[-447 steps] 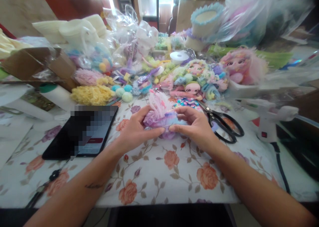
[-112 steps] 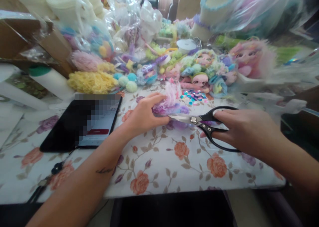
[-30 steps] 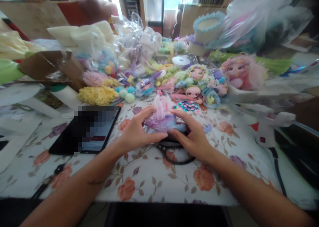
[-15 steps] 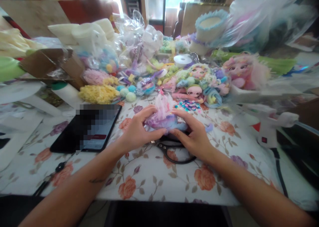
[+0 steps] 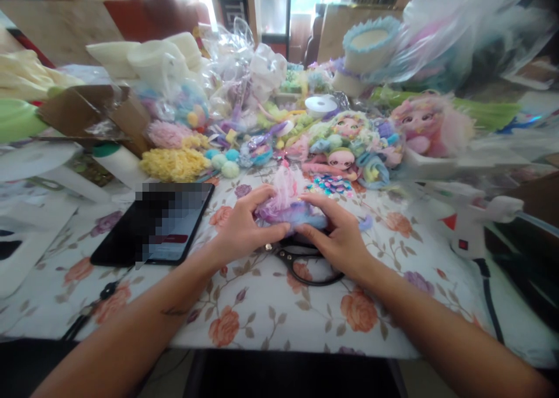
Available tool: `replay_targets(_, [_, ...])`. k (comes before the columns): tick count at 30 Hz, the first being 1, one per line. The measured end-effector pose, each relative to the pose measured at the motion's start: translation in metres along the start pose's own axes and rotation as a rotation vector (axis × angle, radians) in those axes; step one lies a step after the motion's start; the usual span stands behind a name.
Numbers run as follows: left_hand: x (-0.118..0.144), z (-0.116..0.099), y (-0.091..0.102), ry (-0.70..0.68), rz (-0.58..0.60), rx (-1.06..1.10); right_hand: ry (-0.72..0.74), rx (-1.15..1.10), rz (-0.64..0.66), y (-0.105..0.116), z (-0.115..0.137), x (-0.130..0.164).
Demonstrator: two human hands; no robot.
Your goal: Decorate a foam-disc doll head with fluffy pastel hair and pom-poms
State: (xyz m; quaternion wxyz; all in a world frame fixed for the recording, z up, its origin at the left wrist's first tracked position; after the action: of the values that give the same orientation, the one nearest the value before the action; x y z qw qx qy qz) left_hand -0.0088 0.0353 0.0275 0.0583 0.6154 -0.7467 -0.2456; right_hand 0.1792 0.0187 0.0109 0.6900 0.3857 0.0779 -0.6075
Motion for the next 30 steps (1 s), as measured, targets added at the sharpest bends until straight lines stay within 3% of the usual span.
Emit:
replay_targets(6, [0.0, 0.001, 0.0, 0.009, 0.025, -0.009, -0.027, -0.026, 0.003, 0.0, -0.003, 0.0])
replay_targets(11, [0.0, 0.008, 0.003, 0.093, 0.009, 0.021, -0.102, -0.087, 0.008, -0.002, -0.005, 0.002])
replay_targets(14, [0.001, 0.005, 0.004, 0.065, 0.012, 0.044, -0.103, -0.066, 0.026, -0.002, -0.004, -0.001])
replay_targets(21, [0.006, -0.012, 0.0, -0.212, 0.014, 0.002, 0.165, 0.175, -0.016, 0.001, 0.002, -0.008])
replay_targets(30, [0.008, -0.015, -0.003, -0.221, 0.05, 0.003, 0.26, 0.239, -0.058, 0.001, 0.004, -0.003])
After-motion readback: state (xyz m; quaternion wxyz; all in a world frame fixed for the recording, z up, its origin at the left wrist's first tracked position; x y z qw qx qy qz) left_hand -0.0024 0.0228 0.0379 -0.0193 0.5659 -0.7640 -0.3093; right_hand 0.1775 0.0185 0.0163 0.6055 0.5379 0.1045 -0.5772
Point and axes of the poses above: each hand's wrist, its own x-axis away from the middle knuckle, its own y-axis out of the back of the hand, z = x × y, the point moved 3 cm from there along -x, towards the middle knuckle, and after that the axes turned 2 degrees about y, right-handed, at the moved point
